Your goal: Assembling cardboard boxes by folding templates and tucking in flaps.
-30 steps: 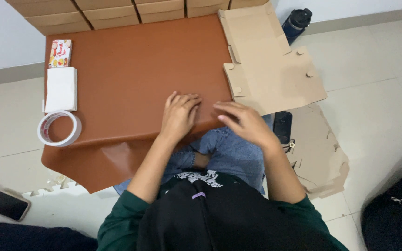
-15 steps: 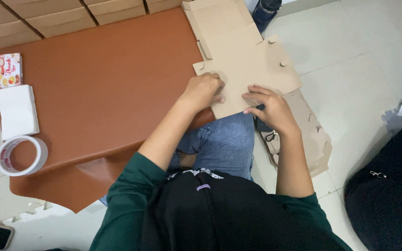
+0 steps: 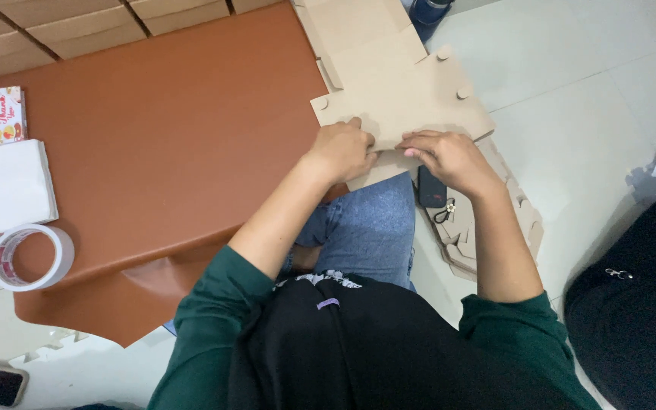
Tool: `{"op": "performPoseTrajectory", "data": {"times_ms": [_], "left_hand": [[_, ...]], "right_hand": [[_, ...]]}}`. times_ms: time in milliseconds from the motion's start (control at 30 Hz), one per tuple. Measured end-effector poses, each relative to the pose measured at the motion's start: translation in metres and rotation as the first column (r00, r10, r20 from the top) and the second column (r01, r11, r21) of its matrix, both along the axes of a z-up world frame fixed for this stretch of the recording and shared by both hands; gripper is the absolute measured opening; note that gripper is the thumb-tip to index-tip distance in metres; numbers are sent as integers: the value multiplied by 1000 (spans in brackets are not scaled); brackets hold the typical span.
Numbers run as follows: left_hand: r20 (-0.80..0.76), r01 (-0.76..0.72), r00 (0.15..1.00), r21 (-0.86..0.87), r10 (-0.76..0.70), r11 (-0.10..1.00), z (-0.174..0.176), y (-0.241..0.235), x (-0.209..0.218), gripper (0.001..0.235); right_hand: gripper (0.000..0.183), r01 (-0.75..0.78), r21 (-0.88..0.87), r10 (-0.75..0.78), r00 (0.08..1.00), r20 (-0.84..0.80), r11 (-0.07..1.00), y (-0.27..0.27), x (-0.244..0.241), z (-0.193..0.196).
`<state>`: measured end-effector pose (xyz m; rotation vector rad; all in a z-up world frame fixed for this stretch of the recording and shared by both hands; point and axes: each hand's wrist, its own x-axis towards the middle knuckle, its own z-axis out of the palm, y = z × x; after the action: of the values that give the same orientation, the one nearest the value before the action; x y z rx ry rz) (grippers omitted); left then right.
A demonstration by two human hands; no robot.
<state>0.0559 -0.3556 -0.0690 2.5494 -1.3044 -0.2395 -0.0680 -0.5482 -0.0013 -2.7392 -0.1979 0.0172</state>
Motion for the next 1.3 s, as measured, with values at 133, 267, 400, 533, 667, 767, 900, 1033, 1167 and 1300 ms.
{"op": "performPoseTrajectory", "data": {"times_ms": [133, 267, 400, 533, 667, 767, 900, 1033, 1167, 1300], "left_hand": [[-33, 23, 999, -23, -24, 999, 11, 7, 3, 36], [-114, 21, 993, -75, -29, 997, 24, 14, 3, 35], [-285, -20, 958, -133, -19, 991, 60, 34, -5, 40], [-318, -36, 948, -160, -17, 987, 65, 42, -6, 40], [-272, -90, 962, -258, 17, 962, 77, 55, -6, 41], [-83, -115, 993, -430, 87, 896, 79, 59, 0, 35], [-56, -170, 980, -739, 193, 651, 112, 82, 2, 35], [-112, -164, 982, -908, 154, 386, 127, 125, 8, 39], [12, -70, 979, -916, 204, 394, 158, 181, -34, 27], [185, -7, 954, -770, 234, 638, 155, 232, -85, 37]], "right_hand": [[19, 64, -140, -41, 986, 164, 988, -6, -6, -45], [19, 196, -52, -136, 828, 545, 979, 5, -15, -70], [93, 509, 422, -661, 547, 514, 750, 19, -23, -106], [111, 439, 796, -847, 507, 162, 415, 3, -19, -157], [89, 203, 924, -798, 583, 151, 323, 0, -17, -161], [77, 185, 903, -774, 598, 209, 388, 12, -18, -136], [63, 219, 884, -773, 597, 213, 413, 20, -18, -124], [62, 246, 865, -768, 603, 217, 438, 21, -18, -123], [62, 236, 837, -749, 605, 271, 494, 19, -19, -125], [65, 292, 770, -736, 600, 315, 567, 22, -19, -118]]}}
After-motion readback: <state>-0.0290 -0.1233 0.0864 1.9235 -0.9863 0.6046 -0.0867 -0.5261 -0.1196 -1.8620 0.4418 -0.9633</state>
